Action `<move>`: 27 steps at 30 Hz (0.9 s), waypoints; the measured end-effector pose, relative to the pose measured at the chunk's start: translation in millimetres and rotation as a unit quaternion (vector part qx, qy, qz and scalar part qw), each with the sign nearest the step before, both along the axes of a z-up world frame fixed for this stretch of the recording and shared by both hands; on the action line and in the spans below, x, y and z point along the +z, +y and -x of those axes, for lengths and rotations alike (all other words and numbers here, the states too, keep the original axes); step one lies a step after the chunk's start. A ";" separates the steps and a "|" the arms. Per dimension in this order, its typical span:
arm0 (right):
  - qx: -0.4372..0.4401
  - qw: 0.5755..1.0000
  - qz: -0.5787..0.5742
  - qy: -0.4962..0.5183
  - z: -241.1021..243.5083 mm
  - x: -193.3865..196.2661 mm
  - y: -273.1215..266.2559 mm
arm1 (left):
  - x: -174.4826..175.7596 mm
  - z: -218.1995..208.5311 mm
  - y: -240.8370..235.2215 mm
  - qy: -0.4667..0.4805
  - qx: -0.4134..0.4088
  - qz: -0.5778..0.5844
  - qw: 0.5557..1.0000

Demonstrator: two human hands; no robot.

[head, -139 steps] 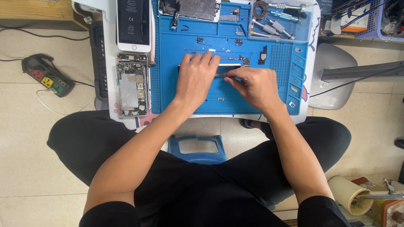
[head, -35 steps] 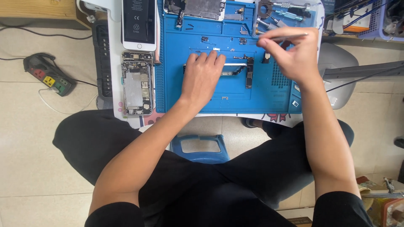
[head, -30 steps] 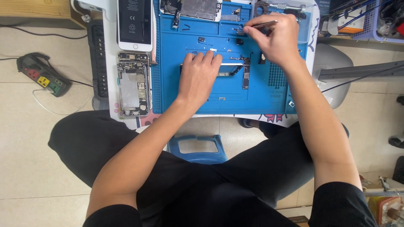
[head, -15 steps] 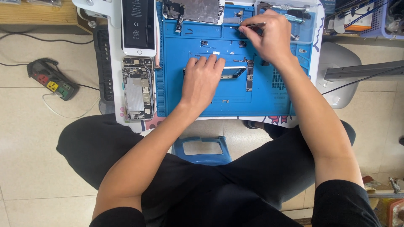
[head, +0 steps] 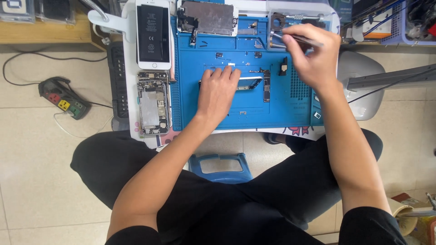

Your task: The person disassembles a smartphone on a blue work mat, using tweezers and a screwdriver to remove screws and disconnect internal components. They lift the phone's back cover and carefully separate parts, placing them on the mat.

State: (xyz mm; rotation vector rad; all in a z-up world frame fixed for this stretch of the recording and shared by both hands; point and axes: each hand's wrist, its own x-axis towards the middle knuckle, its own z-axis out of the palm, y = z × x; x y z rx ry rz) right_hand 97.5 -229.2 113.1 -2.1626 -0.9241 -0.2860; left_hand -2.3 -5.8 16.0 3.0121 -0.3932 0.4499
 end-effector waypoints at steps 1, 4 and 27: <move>-0.003 1.000 0.000 -0.005 5.2 7.2 -6.4 | -0.5 -1.5 0.9 -0.005 -0.003 0.000 1.000; -0.075 0.997 0.010 -0.014 26.1 17.9 -26.6 | -3.4 0.8 2.3 -0.004 -0.008 -0.004 1.000; -0.303 0.888 0.345 -0.029 39.2 -73.3 -77.7 | -8.9 -7.4 19.2 0.031 -0.070 0.044 0.996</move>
